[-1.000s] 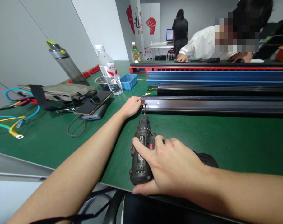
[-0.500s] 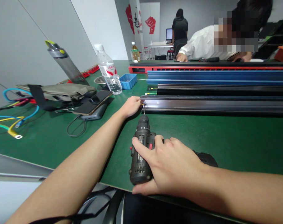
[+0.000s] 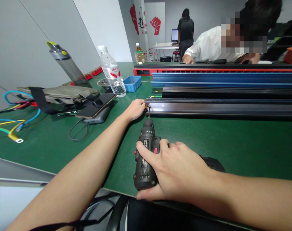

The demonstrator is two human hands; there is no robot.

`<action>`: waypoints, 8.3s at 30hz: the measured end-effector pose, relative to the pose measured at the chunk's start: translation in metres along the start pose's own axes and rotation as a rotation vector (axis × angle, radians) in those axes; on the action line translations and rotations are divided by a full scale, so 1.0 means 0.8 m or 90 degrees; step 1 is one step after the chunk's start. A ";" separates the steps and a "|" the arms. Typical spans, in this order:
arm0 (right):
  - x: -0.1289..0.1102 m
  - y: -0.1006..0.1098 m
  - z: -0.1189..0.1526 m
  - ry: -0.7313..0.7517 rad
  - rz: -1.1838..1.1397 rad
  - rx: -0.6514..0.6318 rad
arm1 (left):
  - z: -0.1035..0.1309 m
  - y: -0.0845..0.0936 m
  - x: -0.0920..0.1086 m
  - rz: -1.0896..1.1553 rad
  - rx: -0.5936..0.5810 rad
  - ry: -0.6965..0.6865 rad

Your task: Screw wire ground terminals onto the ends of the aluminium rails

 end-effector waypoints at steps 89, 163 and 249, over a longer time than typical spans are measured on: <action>-0.001 0.004 0.000 0.013 0.003 0.033 | 0.000 0.000 0.001 -0.001 -0.008 0.007; 0.001 0.006 0.001 0.006 -0.007 0.065 | 0.000 0.001 0.005 -0.024 0.001 -0.001; -0.001 0.005 0.002 -0.005 0.032 0.034 | 0.004 0.001 0.008 -0.013 -0.003 0.023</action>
Point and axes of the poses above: each hand's wrist, its own z-axis away from the middle knuckle, its own y-axis out of the back of the hand, x = y × z, the point moved 8 cm from there along -z, towards the middle knuckle, and after that the axes turned 5 degrees about y, right-handed, at the moved point
